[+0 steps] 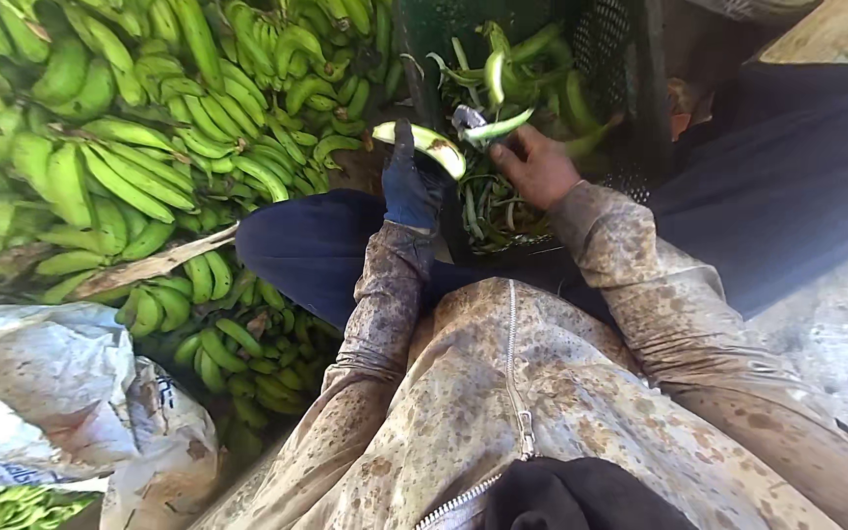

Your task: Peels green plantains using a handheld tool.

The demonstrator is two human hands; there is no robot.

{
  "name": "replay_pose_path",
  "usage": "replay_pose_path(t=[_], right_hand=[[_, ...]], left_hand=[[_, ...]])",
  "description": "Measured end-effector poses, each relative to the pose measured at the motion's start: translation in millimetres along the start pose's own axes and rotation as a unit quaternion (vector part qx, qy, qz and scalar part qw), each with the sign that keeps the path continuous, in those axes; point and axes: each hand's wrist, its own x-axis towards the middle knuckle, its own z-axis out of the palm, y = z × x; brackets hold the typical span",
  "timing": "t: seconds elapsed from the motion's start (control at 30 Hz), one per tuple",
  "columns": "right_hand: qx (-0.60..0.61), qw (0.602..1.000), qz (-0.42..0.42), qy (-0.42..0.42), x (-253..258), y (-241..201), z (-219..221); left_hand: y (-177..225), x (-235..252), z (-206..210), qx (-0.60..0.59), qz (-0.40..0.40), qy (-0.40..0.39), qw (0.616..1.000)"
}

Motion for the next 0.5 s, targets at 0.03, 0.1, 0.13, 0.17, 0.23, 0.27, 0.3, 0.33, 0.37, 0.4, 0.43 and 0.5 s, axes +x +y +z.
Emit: replay_pose_path(t=[0.03,0.1,0.13,0.17,0.23,0.27,0.3,0.33,0.37,0.4,0.43,0.5], right_hand=[[0.004,1.0,-0.022,-0.007,-4.9,-2.7,5.8],[0.007,0.998,-0.062,-0.01,-8.7,-1.7,15.5],[0.011,0.997,-0.07,-0.011,-9.7,-1.4,18.6],[0.014,0.997,-0.071,-0.011,-10.8,-1.1,21.0],[0.012,0.998,-0.06,-0.011,-9.7,-2.4,21.5],[0.01,0.999,-0.053,-0.009,-8.7,-3.8,21.1],[0.01,0.999,-0.044,-0.002,-7.4,-5.8,20.6],[0.008,0.999,-0.033,0.006,-5.5,-7.9,19.6],[0.007,1.0,-0.024,0.011,-2.7,-9.1,18.0],[0.011,1.0,-0.022,0.015,0.9,-9.0,15.6],[0.029,0.999,-0.021,0.021,2.8,-7.7,14.8],[0.147,0.989,0.008,0.026,1.3,-5.0,12.6]], left_hand=[[2.7,1.8,2.9,-0.017,0.003,0.027,0.999],[6.5,3.0,5.8,-0.021,0.015,0.044,0.999],[7.6,2.5,5.9,-0.021,0.02,0.047,0.998],[8.2,1.2,4.4,-0.024,0.021,0.046,0.998],[8.3,1.4,2.6,-0.031,0.021,0.04,0.999],[6.8,1.2,2.3,-0.025,0.03,0.024,0.999],[3.8,-0.8,1.9,-0.018,0.043,-0.001,0.999],[-1.6,-4.2,4.1,-0.003,0.063,-0.022,0.998],[-7.3,-10.0,8.7,0.008,0.076,-0.035,0.996],[-12.1,-15.2,17.0,0.008,0.085,-0.03,0.996],[-14.5,-18.7,22.8,0.005,0.089,-0.018,0.996],[-14.0,-14.2,23.8,0.009,0.091,0.01,0.996]])
